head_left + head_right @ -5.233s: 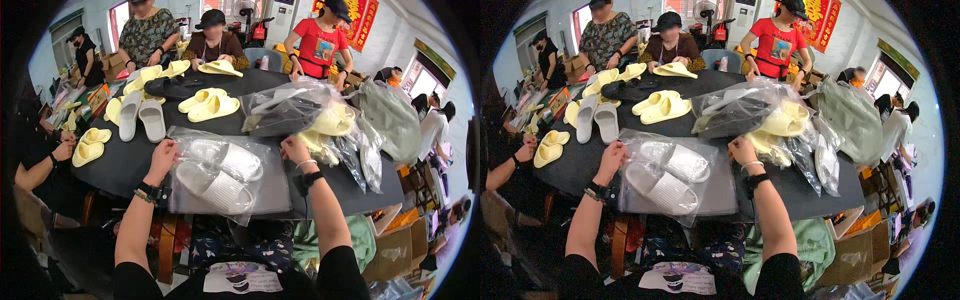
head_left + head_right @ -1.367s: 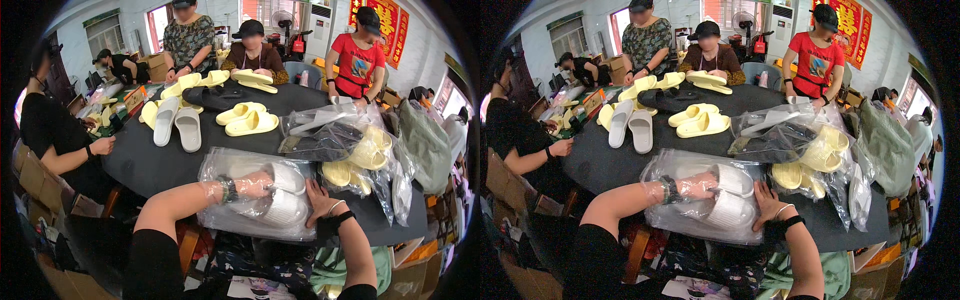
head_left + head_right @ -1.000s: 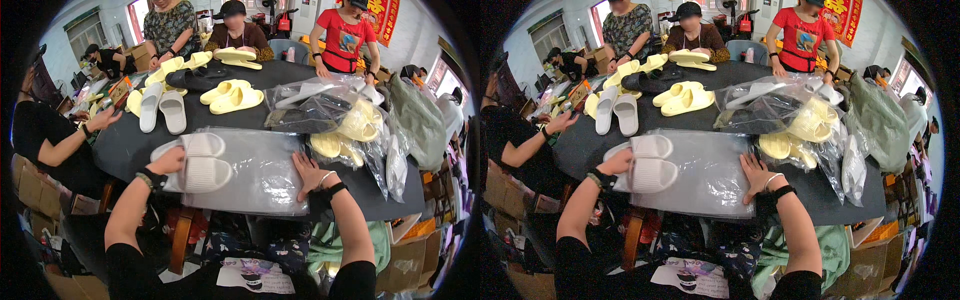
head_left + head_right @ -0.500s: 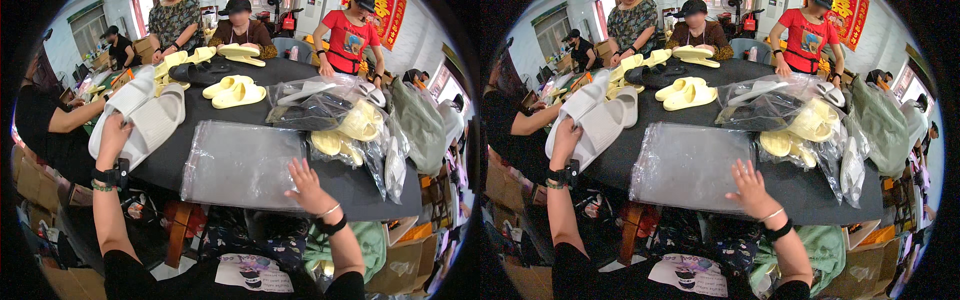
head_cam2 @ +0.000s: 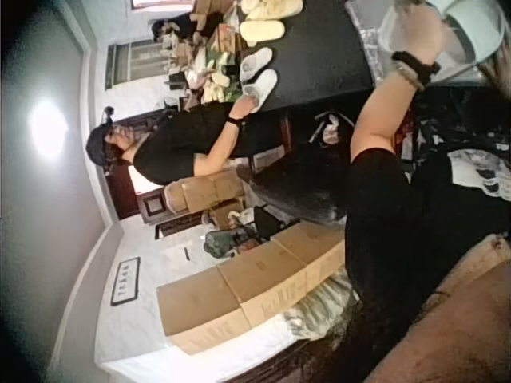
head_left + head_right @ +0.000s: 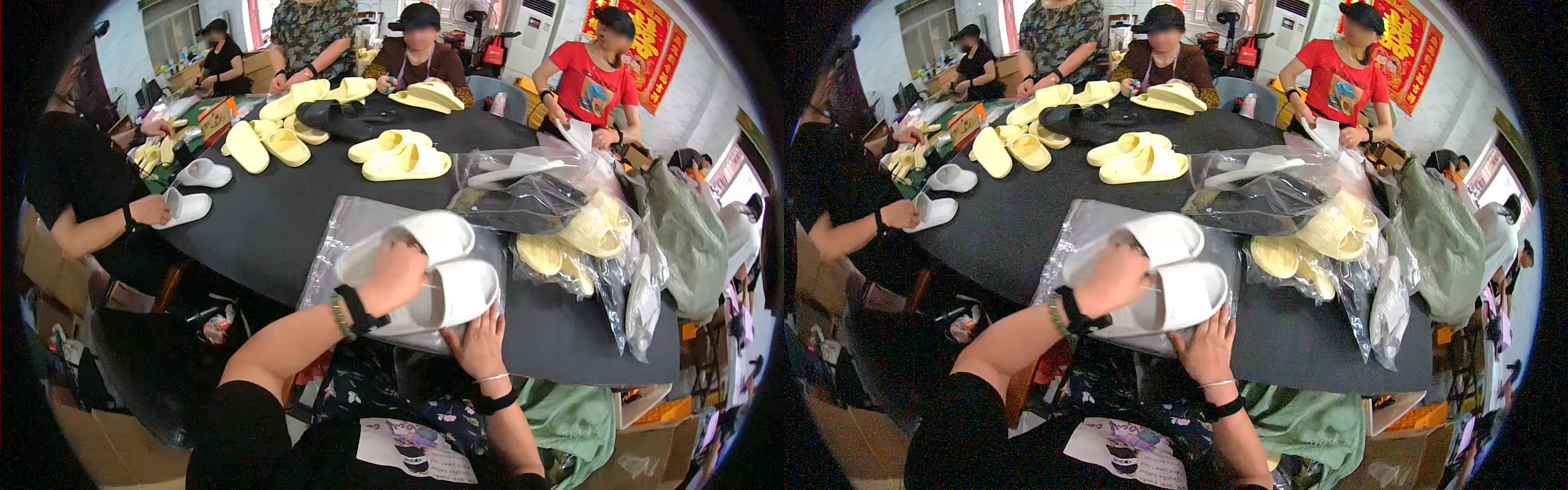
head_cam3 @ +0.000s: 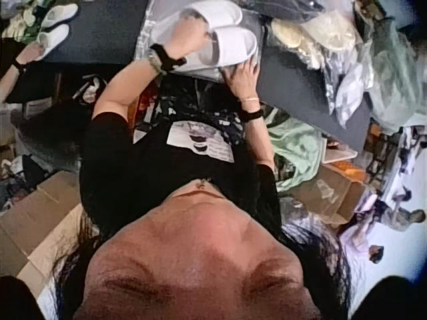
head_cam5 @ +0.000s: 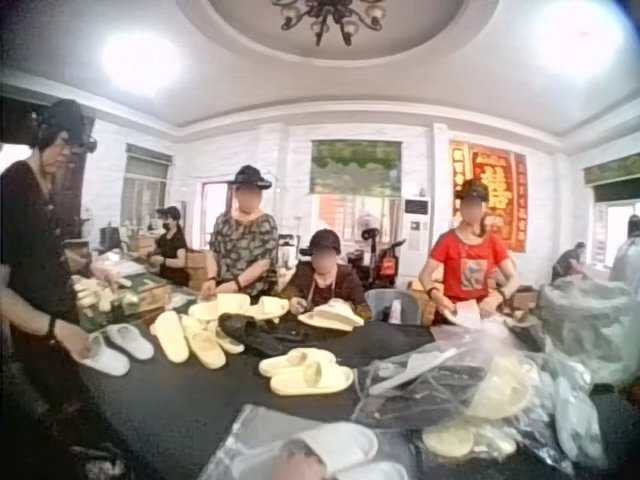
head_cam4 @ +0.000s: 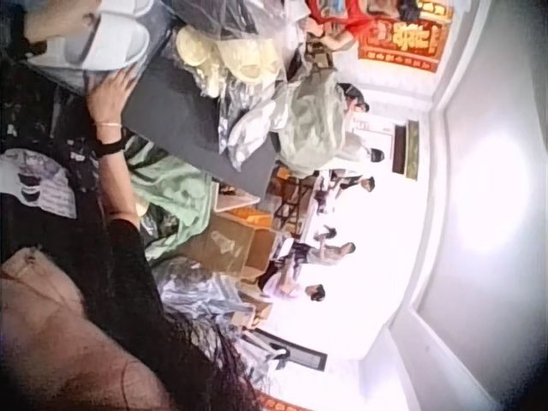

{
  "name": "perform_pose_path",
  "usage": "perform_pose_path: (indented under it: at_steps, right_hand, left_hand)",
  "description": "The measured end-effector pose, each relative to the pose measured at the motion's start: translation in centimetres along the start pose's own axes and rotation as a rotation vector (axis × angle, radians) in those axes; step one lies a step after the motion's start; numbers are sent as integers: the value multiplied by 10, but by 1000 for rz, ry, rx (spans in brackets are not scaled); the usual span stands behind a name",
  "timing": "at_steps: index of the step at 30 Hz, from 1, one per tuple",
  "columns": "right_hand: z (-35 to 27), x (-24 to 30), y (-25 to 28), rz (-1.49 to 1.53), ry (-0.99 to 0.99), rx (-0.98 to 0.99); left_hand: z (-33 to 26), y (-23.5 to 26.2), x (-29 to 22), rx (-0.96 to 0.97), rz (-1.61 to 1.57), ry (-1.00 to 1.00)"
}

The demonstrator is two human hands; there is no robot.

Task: The recorder is packing finished slippers into plastic bags at a shared work table.

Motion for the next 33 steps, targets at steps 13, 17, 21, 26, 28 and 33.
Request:
perform_pose_path:
  at_steps: [13, 17, 21, 26, 28, 33]
  right_hand:
    - [-2, 1, 0, 8, -10, -45]
    - [-2, 1, 1, 9, -6, -23]
    - [-7, -5, 5, 25, -41, -33]
    - [-6, 6, 1, 18, -37, 1]
    - [-7, 5, -1, 9, -27, -17]
    - [-7, 2, 1, -24, -13, -74]
  left_hand:
    - [-38, -28, 136, 54, -127, 433]
    - [-61, -2, 184, 94, -89, 537]
    - [-49, 56, 250, -93, -73, 563]
    - [-57, 157, 360, -292, 318, 696]
    - [-67, 170, 358, -256, 286, 863]
    - [-51, 112, 293, -223, 286, 599]
Point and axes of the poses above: each hand's wrist, its own z-axis towards the middle knuckle, its own y-axis out of the back of the hand, x = y × z, the point moved 2 cm from there along z, towards the middle knuckle, and after that the axes turned 11 degrees about x, right-handed, at the moved point
